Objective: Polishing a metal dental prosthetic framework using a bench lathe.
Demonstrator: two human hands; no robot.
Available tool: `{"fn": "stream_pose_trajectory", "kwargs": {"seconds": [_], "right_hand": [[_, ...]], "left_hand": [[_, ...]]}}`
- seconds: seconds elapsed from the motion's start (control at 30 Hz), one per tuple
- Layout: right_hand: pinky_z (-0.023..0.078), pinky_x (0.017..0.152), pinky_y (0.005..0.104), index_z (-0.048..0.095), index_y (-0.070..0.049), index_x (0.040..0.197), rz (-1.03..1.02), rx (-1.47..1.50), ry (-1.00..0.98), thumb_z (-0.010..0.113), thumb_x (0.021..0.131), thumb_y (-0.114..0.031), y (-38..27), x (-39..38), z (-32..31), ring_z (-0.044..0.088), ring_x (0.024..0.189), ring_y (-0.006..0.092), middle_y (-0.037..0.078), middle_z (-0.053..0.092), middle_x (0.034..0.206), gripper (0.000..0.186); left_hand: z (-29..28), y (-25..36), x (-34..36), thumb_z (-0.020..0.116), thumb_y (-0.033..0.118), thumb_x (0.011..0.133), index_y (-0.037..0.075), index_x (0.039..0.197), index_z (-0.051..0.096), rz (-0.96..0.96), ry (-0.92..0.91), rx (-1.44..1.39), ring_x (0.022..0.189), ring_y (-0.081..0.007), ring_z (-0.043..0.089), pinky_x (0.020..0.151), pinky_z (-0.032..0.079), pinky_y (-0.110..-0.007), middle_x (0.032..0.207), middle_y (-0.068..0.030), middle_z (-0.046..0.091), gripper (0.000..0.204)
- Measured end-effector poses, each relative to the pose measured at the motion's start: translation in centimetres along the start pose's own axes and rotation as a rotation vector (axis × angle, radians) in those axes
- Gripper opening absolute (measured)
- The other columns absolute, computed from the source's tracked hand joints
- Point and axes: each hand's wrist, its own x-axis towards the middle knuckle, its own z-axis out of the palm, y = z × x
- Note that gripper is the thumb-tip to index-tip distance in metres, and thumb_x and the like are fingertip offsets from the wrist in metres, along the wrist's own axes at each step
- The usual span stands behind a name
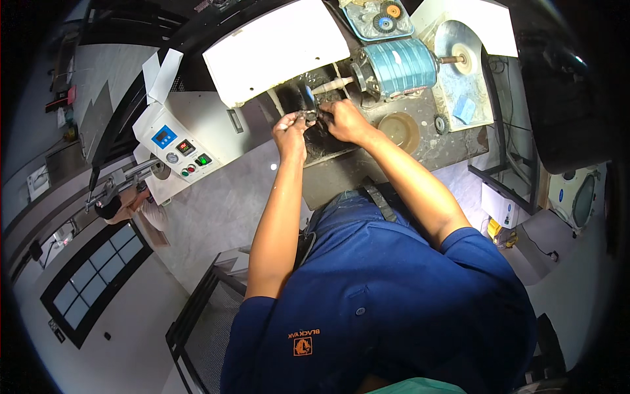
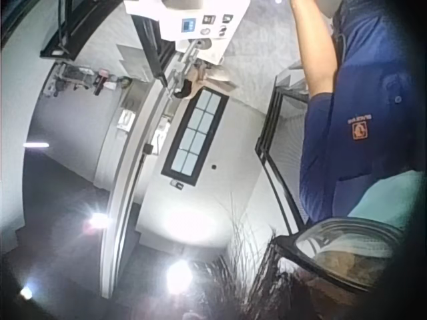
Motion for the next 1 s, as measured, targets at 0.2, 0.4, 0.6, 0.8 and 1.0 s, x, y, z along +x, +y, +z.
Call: {"fn": "stream_pose_trajectory", "kwargs": {"seconds": [0.2,0.4,0.6,0.8,1.0], "right_hand": [[0.051,0.079,0.0393,0.064,0.006,0.098,-0.070,-0.007,0.077,0.059,0.075,0.003,0.6,-0.8,-0.1,0.062,0.093,0.0394,0.026,0.063,0.098,0.024],[0.050,0.080,0.0428,0.065,0.006,0.097,-0.113,0.026,0.186,0.055,0.071,0.005,1.8,-0.6,0.4,0.061,0.093,0.0403,0.026,0.062,0.095,0.027],[0.049,0.085,0.0412,0.064,0.004,0.103,0.178,0.023,0.023,0.055,0.070,0.003,0.9,0.8,-0.6,0.061,0.097,0.0383,0.025,0.063,0.098,0.035],[0.049,0.085,0.0385,0.061,0.005,0.110,0.202,0.006,0.035,0.051,0.068,0.007,0.4,1.2,-0.4,0.061,0.099,0.0375,0.026,0.063,0.100,0.043],[0.049,0.086,0.0386,0.064,0.004,0.105,-0.058,0.040,0.208,0.056,0.067,0.003,2.4,0.1,0.0,0.061,0.099,0.0373,0.026,0.062,0.101,0.038]], "left_hand": [[0.7,-0.6,-0.9,0.055,-0.012,0.084,-0.007,0.089,0.059,0.157,-0.048,0.014,0.073,-0.0149,0.064,0.072,0.053,-0.028,0.084,-0.0116,0.066,0.008],[0.6,-1.4,-0.6,0.053,-0.014,0.082,-0.007,0.092,0.058,0.178,-0.041,0.036,0.073,-0.0180,0.063,0.073,0.055,-0.031,0.086,-0.0125,0.065,0.013],[1.7,-1.4,-0.7,0.056,-0.009,0.083,-0.009,0.090,0.056,-0.005,0.014,-0.119,0.077,-0.0219,0.063,0.071,0.055,-0.033,0.089,-0.0152,0.063,0.007],[1.8,-1.3,-0.3,0.056,-0.009,0.084,-0.008,0.086,0.057,-0.074,0.066,-0.212,0.072,-0.0211,0.063,0.070,0.055,-0.032,0.085,-0.0141,0.063,0.003],[1.7,-1.8,-1.1,0.054,-0.012,0.083,-0.007,0.088,0.056,0.052,-0.007,-0.144,0.078,-0.0219,0.063,0.073,0.055,-0.034,0.090,-0.0150,0.062,0.008]]}}
